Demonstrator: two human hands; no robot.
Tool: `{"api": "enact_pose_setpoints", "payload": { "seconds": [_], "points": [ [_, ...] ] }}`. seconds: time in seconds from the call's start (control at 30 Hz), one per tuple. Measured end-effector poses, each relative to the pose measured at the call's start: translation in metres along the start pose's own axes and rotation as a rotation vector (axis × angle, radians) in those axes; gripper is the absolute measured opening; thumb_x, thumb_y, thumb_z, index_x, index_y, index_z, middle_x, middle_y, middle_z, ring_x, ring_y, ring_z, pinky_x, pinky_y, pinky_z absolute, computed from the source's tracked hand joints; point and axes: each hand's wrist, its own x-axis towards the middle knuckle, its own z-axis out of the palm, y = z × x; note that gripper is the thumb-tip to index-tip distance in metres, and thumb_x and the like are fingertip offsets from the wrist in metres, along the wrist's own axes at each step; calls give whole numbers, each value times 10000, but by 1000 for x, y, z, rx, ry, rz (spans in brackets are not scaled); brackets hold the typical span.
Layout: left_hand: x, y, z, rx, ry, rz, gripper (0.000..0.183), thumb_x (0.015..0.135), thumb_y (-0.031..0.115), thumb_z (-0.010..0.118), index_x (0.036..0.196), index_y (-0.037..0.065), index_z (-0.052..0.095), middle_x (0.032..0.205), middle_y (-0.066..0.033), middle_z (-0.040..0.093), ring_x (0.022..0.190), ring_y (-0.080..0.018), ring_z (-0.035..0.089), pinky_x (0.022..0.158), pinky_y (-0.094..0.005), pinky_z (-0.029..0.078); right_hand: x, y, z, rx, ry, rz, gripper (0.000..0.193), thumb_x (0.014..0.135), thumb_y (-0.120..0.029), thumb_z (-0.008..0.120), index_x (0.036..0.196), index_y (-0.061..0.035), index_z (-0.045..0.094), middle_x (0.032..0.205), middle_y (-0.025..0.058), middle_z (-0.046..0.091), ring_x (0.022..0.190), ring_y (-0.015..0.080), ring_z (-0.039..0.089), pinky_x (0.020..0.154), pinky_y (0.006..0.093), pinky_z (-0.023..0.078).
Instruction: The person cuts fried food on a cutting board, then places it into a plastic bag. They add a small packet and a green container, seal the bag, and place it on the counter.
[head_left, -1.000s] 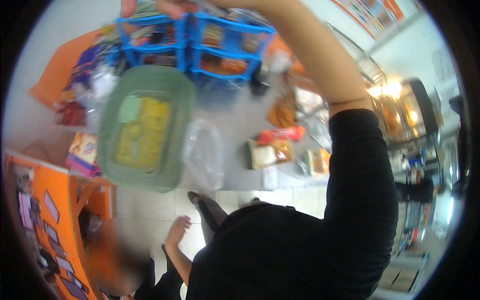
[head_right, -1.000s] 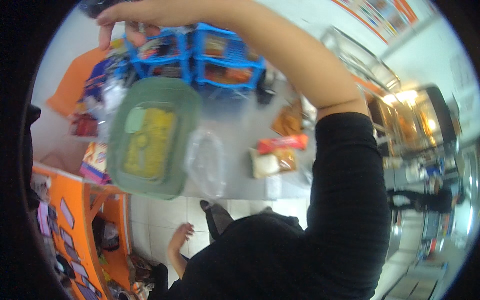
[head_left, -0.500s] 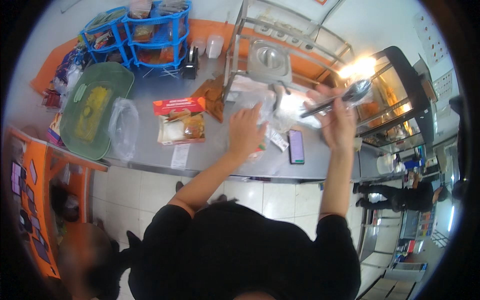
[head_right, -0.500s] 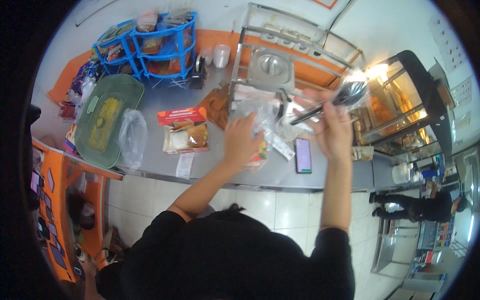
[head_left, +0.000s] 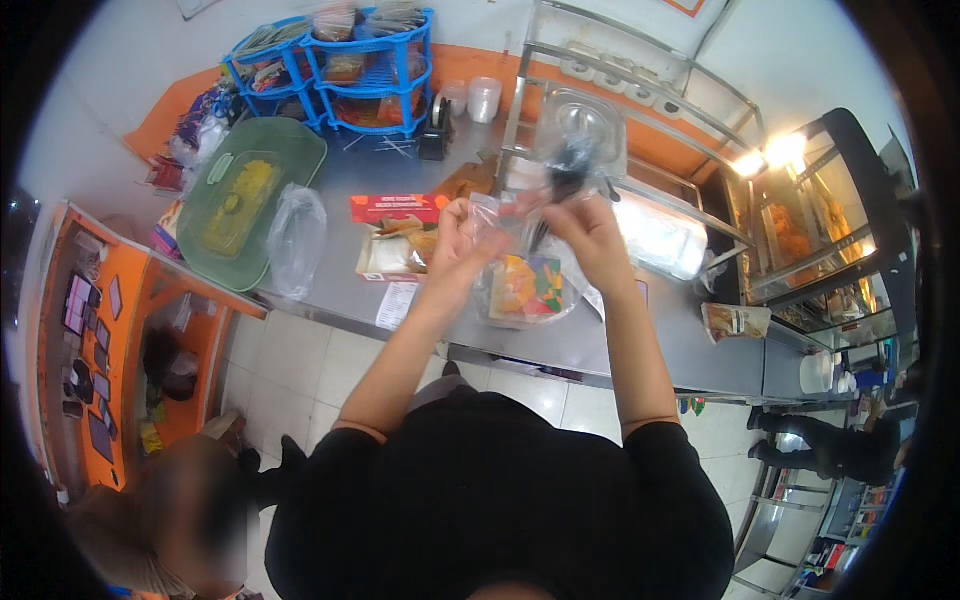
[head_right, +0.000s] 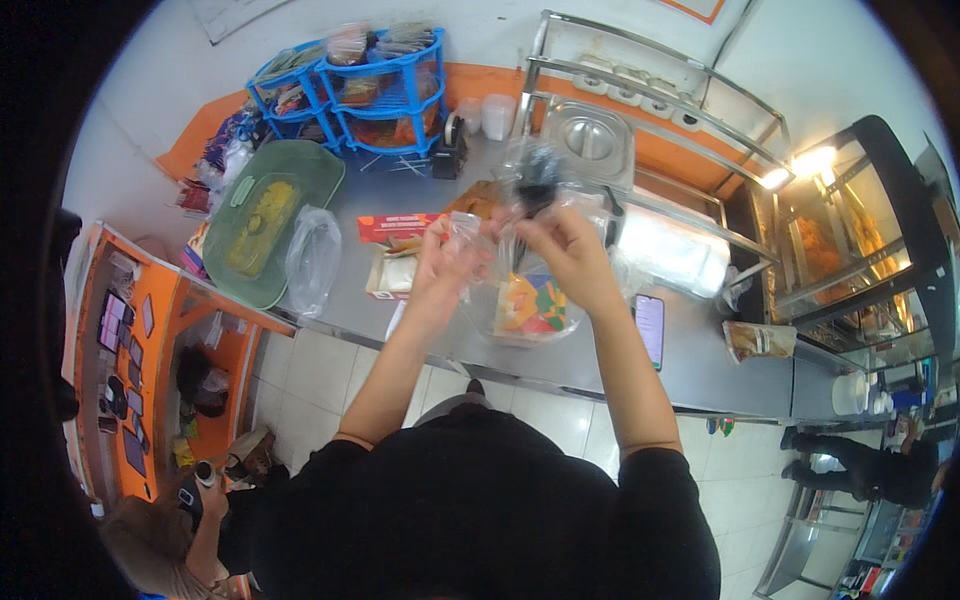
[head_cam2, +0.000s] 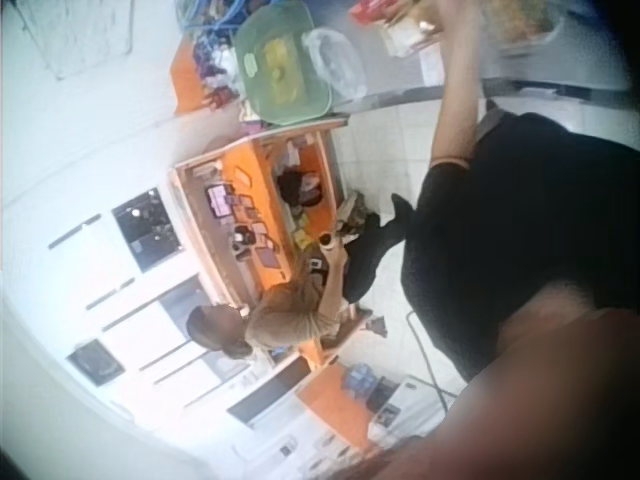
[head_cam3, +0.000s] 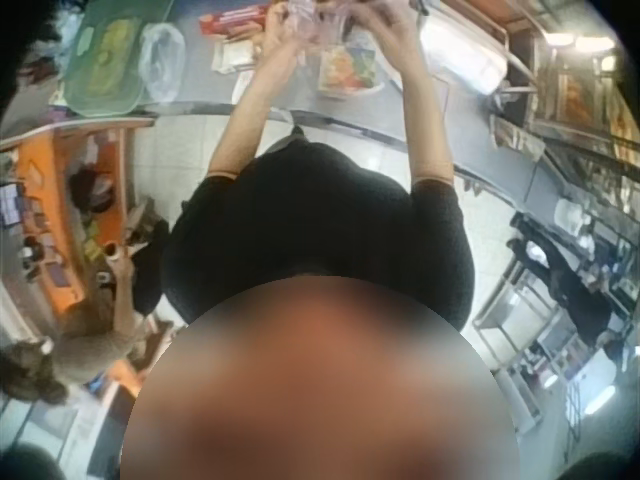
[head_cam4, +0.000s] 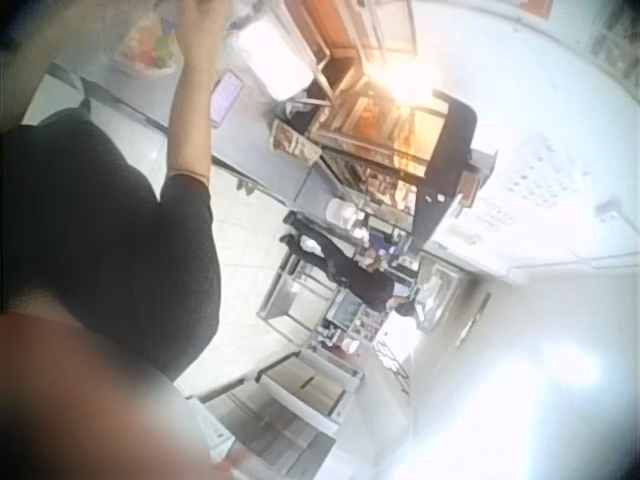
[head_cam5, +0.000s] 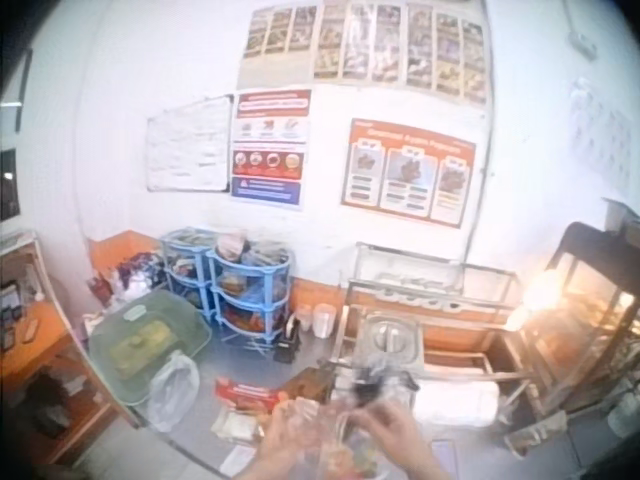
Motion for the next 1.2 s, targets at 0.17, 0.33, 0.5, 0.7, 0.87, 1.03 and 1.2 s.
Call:
{"api": "enact_pose_setpoints", "payload": {
  "seconds": [0.17, 0.33, 0.5, 0.7, 0.87, 1.03, 1.2],
  "points": [
    [3, -12, -4, 81, 225, 181, 493, 806, 23, 694, 1132, 80, 328, 1166, -138, 565, 1007, -128, 580, 827, -274, 491, -2, 17, 41, -371, 118, -377, 163, 752, -37, 696, 904, -6, 644, 819, 92, 601, 690, 204, 596, 615, 291, 488],
    [8, -9, -19, 19, 218, 92, 337, 843, -7, 626, 1108, 53, 426, 1017, -82, 606, 925, -130, 608, 808, -259, 489, -8, 29, 48, -321, 86, -460, 187, 766, -56, 692, 944, -9, 657, 857, 70, 620, 746, 187, 599, 673, 277, 475],
    [14, -4, -28, -102, 217, 57, 266, 868, -16, 569, 1090, 68, 447, 1004, -68, 592, 932, -162, 613, 811, -298, 493, -4, 19, 40, 340, 114, -52, 90, 851, -86, 642, 896, -8, 634, 960, 54, 626, 875, 136, 589, 769, 253, 464],
    [8, -2, -53, -511, 162, -145, 275, 884, 35, 522, 1143, 104, 461, 1084, -54, 551, 1009, -225, 587, 844, -346, 485, 6, 1, -7, 761, 197, -343, 150, 924, -70, 521, 1059, -5, 511, 1002, 117, 603, 1028, 266, 590, 926, 462, 470],
    [11, -5, -61, -1039, -162, -254, 258, 886, 45, 523, 1134, 88, 467, 1046, -37, 530, 942, -207, 592, 847, -351, 486, 29, 35, 7, -243, -516, -5, 115, 887, -90, 544, 964, -6, 528, 985, 109, 595, 905, 221, 577, 822, 323, 457],
    [5, -4, -42, -422, 42, -212, 230, 878, 48, 565, 1076, 64, 449, 990, -51, 522, 860, -143, 592, 798, -293, 488, 17, 34, -2, -906, -631, -159, 468, 833, -234, 645, 1234, -48, 492, 1080, 145, 594, 984, 253, 585, 853, 331, 464],
    [3, -11, -14, 126, 176, 53, 239, 859, 52, 624, 946, 87, 404, 885, -23, 480, 783, -67, 516, 690, -230, 458, 15, -17, -8, -474, -487, -115, 533, 802, -266, 699, 1244, -38, 509, 1015, 181, 623, 815, 271, 638, 702, 348, 515]
  ]
}}
